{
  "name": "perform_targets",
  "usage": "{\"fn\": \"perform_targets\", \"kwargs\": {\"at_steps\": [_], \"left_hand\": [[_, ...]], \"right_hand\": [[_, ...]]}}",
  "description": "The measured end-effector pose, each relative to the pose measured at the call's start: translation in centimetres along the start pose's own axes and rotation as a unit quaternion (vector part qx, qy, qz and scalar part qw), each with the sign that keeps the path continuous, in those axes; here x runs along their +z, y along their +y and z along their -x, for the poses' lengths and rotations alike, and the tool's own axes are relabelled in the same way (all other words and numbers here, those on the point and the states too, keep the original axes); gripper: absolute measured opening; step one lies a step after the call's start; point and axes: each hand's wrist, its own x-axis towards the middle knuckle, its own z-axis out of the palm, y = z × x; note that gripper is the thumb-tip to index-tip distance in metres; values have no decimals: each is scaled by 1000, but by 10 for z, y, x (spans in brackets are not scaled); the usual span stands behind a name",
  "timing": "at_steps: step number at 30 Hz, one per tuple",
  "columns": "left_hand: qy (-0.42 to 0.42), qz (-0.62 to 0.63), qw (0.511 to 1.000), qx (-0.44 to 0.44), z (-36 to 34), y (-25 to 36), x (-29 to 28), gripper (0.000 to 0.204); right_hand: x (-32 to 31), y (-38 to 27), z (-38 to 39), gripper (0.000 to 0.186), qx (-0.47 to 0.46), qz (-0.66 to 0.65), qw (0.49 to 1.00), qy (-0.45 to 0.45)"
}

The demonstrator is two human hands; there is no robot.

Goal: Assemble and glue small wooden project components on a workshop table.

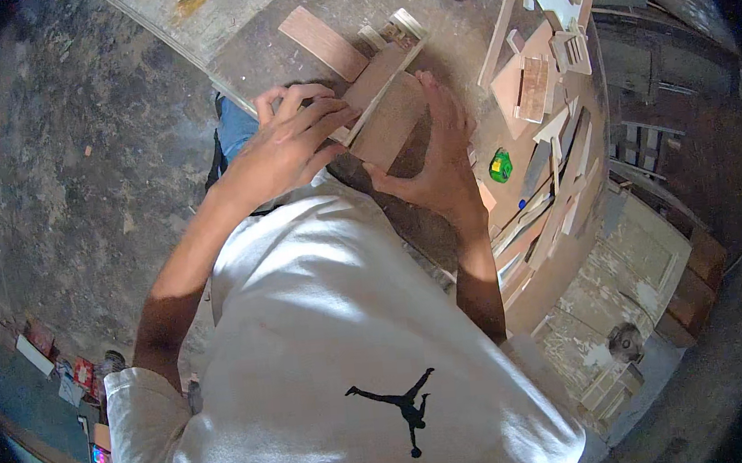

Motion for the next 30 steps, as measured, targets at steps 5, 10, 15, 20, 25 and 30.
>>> {"fn": "perform_targets", "kwargs": {"at_steps": [5,10,15,20,25,30], "left_hand": [[1,1,1000,3,2,-5,0,48],[20,5,1000,16,2,-9,2,47],[39,-3,998,47,2,-16,8,45],[30,-15,998,51,1,-14,6,44],[25,-20,997,63,-1,-16,6,46],[18,-19,998,57,-2,-15,6,47]], "right_hand": [[0,0,-4,122,9,-25,999,-21],[10,6,0,122,16,-55,998,-18],[18,14,5,123,9,-65,998,1],[16,8,3,127,31,-53,998,-7],[17,8,4,128,31,-52,998,7],[17,7,3,129,36,-40,999,11]]}}
